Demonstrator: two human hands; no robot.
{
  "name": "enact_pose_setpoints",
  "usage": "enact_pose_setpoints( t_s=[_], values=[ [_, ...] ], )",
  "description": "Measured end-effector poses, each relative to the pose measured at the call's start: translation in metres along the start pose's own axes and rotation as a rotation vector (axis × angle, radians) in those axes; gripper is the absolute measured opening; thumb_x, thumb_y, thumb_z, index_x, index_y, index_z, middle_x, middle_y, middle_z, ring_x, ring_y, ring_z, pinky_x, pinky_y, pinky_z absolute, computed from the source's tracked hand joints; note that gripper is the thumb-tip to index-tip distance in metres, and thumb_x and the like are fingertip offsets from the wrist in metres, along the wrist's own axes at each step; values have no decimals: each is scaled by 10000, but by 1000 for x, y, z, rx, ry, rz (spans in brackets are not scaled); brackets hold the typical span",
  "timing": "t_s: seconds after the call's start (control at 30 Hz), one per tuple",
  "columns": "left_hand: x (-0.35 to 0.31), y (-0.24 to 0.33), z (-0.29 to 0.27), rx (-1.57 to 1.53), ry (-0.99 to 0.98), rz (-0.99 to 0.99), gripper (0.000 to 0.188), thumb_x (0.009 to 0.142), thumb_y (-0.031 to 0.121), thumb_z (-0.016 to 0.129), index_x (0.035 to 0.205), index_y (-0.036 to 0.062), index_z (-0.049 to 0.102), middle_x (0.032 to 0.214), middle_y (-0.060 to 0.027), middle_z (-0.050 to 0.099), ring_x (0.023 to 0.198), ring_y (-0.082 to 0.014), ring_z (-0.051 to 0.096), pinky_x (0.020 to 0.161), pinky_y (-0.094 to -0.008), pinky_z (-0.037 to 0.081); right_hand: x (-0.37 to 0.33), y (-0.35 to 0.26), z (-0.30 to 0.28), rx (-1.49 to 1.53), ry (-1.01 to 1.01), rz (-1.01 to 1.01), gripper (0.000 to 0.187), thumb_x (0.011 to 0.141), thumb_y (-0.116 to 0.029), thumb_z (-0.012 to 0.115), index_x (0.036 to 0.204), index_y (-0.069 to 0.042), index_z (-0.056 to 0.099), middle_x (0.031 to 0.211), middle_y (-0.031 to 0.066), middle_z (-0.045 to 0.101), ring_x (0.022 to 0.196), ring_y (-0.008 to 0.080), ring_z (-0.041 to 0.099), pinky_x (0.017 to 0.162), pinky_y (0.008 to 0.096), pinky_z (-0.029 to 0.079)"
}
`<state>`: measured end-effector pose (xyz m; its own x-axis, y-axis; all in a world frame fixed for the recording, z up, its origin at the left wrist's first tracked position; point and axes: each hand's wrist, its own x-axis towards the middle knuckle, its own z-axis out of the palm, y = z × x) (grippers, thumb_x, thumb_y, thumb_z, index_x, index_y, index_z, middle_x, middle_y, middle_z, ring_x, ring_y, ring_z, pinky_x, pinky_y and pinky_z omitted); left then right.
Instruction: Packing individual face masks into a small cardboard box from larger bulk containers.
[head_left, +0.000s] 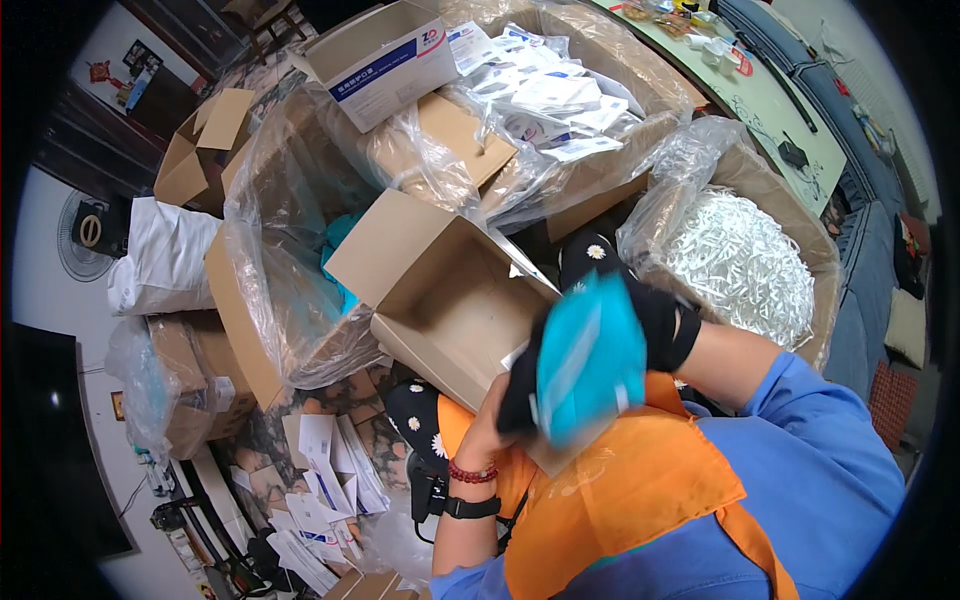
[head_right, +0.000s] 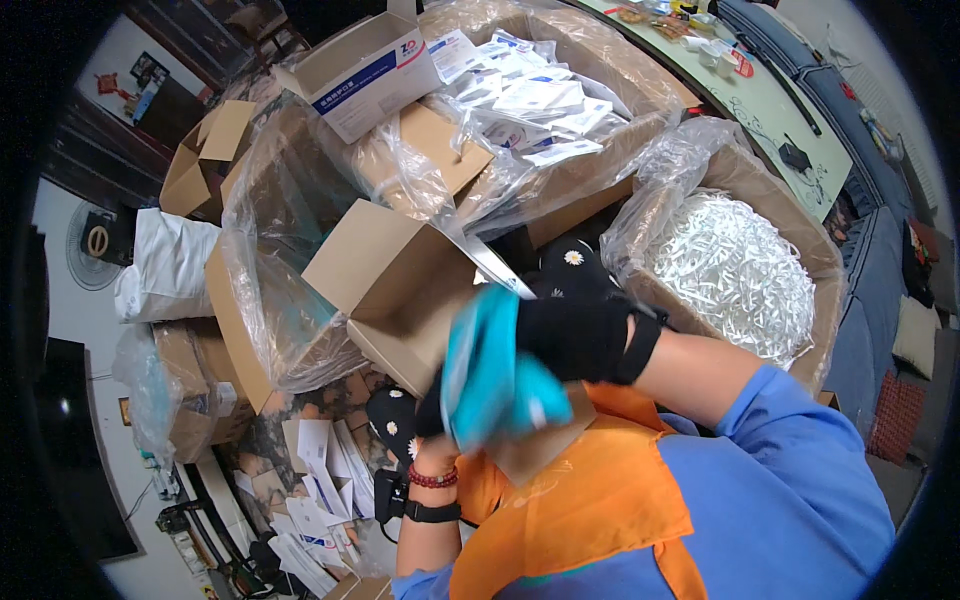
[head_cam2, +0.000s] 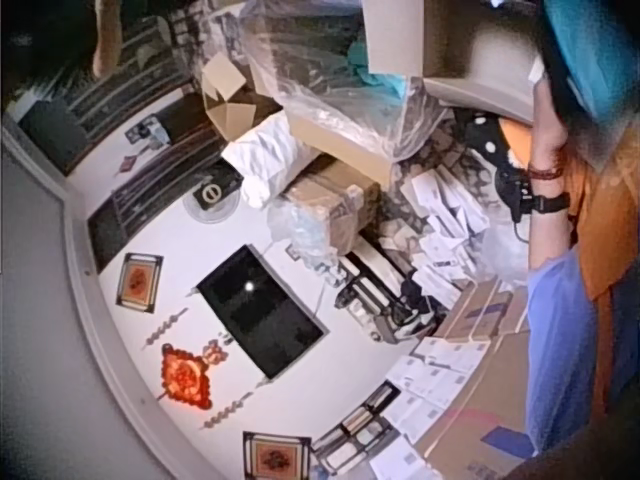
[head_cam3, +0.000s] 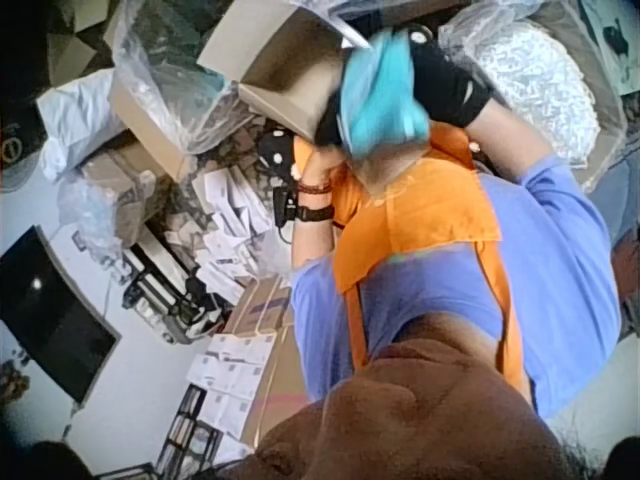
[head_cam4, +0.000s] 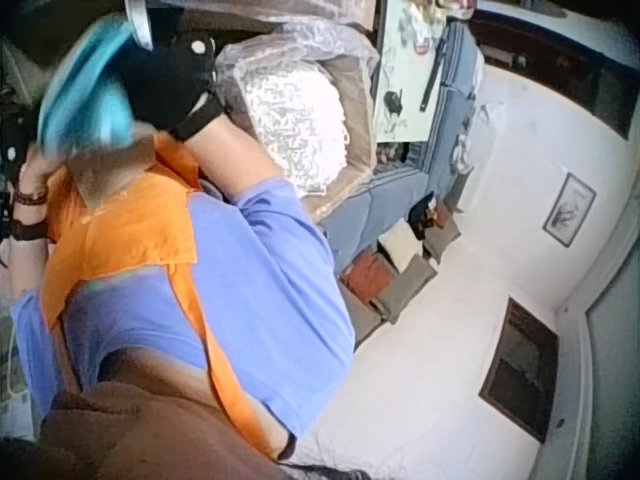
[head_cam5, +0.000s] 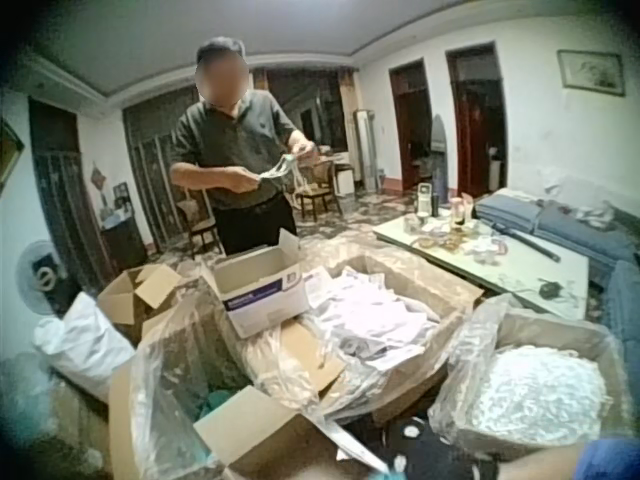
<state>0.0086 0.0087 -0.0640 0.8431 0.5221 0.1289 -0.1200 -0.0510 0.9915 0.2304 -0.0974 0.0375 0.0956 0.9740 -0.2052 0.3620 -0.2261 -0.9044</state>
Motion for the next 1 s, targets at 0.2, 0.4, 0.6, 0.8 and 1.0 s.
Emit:
enact_pose_setpoints(
  t_s=[0.2, 0.4, 0.6, 0.8, 1.0],
  values=[
    [24, 69, -9, 624, -410, -18, 233, 977, 199, 508, 858, 5, 555, 659, -177, 568, 607, -349, 595, 536, -407, 448, -2, 12, 13, 425, -705, 183, 364, 971, -219, 571, 1269, -10, 555, 1201, 91, 624, 1044, 109, 539, 906, 279, 461],
    [12, 79, 17, 642, -31, -116, 263, 971, 190, 524, 777, 12, 533, 679, -206, 564, 647, -409, 573, 547, -424, 450, -25, 9, 32, 499, -276, -120, 360, 973, -188, 556, 1289, -15, 548, 1210, 91, 627, 1049, 119, 561, 933, 303, 456],
    [-9, 74, 31, 86, 79, -243, 208, 957, 155, 526, 818, 12, 587, 590, -84, 544, 508, -207, 566, 480, -357, 423, -32, -9, 52, 688, 153, 249, 241, 939, -114, 572, 1162, -32, 608, 1060, 70, 668, 961, 169, 625, 828, 310, 498],
    [-18, 96, 22, 158, -354, 180, 210, 819, 155, 646, 692, -8, 611, 686, -131, 555, 695, -323, 576, 633, -424, 467, -51, -34, 25, -59, -176, -168, 163, 952, -197, 553, 932, -43, 603, 900, 79, 632, 786, 171, 603, 683, 327, 486],
    [-37, 145, 5, 420, -485, 130, 192, 833, 176, 644, 731, 23, 589, 685, -113, 537, 675, -304, 591, 586, -377, 479, -49, -84, 8, 791, -447, 474, 274, 840, -157, 747, 1022, 30, 665, 947, 144, 673, 895, 234, 663, 855, 381, 526]
  ],
)
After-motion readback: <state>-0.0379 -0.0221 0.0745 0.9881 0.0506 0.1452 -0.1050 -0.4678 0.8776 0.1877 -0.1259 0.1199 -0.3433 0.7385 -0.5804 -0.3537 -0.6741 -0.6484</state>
